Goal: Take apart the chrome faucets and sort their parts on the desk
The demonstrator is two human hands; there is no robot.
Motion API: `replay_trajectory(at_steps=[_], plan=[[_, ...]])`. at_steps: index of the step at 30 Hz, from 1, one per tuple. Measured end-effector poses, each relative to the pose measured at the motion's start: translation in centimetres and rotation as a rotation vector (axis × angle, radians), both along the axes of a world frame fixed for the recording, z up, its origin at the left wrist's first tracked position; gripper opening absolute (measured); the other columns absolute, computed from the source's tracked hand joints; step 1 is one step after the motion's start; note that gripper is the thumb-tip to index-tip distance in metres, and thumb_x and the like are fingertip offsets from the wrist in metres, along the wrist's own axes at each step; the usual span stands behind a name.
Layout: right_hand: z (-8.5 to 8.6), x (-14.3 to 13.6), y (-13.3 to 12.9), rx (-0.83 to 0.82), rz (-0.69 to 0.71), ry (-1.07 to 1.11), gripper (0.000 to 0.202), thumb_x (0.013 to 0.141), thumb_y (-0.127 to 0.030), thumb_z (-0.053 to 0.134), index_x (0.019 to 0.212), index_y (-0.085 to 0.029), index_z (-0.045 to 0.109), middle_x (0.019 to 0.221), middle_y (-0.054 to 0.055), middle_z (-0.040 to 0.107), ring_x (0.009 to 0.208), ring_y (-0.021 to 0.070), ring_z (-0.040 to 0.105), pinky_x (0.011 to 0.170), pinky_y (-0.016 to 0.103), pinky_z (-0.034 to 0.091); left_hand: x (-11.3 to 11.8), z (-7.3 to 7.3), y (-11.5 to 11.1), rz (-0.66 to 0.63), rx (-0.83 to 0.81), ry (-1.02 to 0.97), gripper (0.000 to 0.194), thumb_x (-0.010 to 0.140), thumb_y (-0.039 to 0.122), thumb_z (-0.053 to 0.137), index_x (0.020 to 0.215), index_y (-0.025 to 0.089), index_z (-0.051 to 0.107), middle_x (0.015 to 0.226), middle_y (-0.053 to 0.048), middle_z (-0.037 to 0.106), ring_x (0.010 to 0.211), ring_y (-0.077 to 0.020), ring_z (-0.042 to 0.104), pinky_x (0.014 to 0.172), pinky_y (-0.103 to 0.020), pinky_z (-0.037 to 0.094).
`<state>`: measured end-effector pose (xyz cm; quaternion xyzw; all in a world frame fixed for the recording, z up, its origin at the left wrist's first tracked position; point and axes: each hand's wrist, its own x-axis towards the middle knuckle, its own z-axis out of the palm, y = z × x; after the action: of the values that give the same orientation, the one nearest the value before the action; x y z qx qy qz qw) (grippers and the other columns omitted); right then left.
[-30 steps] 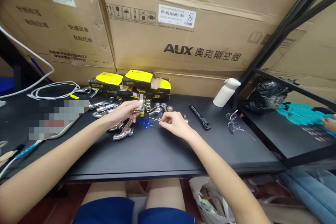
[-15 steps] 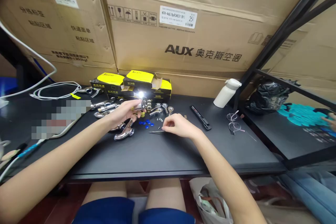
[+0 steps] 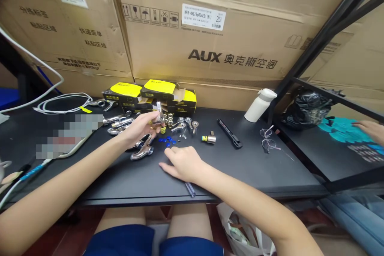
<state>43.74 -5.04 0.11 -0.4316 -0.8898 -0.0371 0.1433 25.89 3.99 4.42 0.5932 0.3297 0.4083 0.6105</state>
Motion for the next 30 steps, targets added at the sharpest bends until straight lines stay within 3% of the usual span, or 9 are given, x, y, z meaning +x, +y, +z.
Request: replay_trajectory(at_steps=[4,10,15,22,30], plan=[[0.0,0.6,1.0,-0.034,0.093,-0.028,0.019,0.093,-0.036,0.048,0.09,-0.018,0.053,0.082,0.005,0.063,0.069,0.0156,0.058,0.058,0.025,0.035,-0.1,-0.1,0.1,-0.01,-0.003,0.017,0.036,0.081,0.05,0.056,0.083,0.014,0.058,0.078,-0.005,0.06,0.058,-0.0117,0.053,0.042,-0.02,0.039],[0.1,1.5,3.0,-0.051,0.246,0.018,0.015,0.095,-0.028,0.045,0.09,-0.018,0.055,0.084,0.005,0.06,0.073,0.0148,0.056,0.063,0.024,0.04,0.0,-0.1,0.2,0.002,-0.007,0.017,0.036,0.081,0.05,0.057,0.082,0.014,0.058,0.077,-0.005,0.06,0.059,-0.0116,0.052,0.043,-0.02,0.039],[0.1,3.5,4.7,-0.089,0.051,0.291,0.012,0.091,-0.027,0.053,0.09,-0.017,0.059,0.07,0.0,0.056,0.063,0.0127,0.051,0.06,0.023,0.04,-0.1,-0.1,0.2,0.003,0.0,0.016,0.037,0.08,0.051,0.057,0.083,0.014,0.059,0.077,-0.005,0.06,0.059,-0.0118,0.053,0.043,-0.02,0.038],[-0.4,4.4,5.4,-0.124,-0.083,0.337,0.012,0.084,-0.025,0.062,0.089,-0.015,0.066,0.066,0.0,0.057,0.061,0.0125,0.051,0.061,0.024,0.041,-0.1,0.1,0.0,-0.01,0.013,0.035,0.036,0.08,0.05,0.058,0.083,0.014,0.059,0.077,-0.005,0.06,0.059,-0.012,0.053,0.044,-0.021,0.039],[1.6,5.7,4.6,-0.236,-0.05,0.349,0.015,0.078,-0.011,0.058,0.086,-0.016,0.07,0.077,0.003,0.064,0.058,0.0111,0.055,0.06,0.025,0.045,-0.2,-0.1,0.1,0.005,0.015,0.024,0.035,0.08,0.05,0.058,0.083,0.015,0.059,0.076,-0.004,0.06,0.058,-0.0124,0.053,0.045,-0.022,0.038]])
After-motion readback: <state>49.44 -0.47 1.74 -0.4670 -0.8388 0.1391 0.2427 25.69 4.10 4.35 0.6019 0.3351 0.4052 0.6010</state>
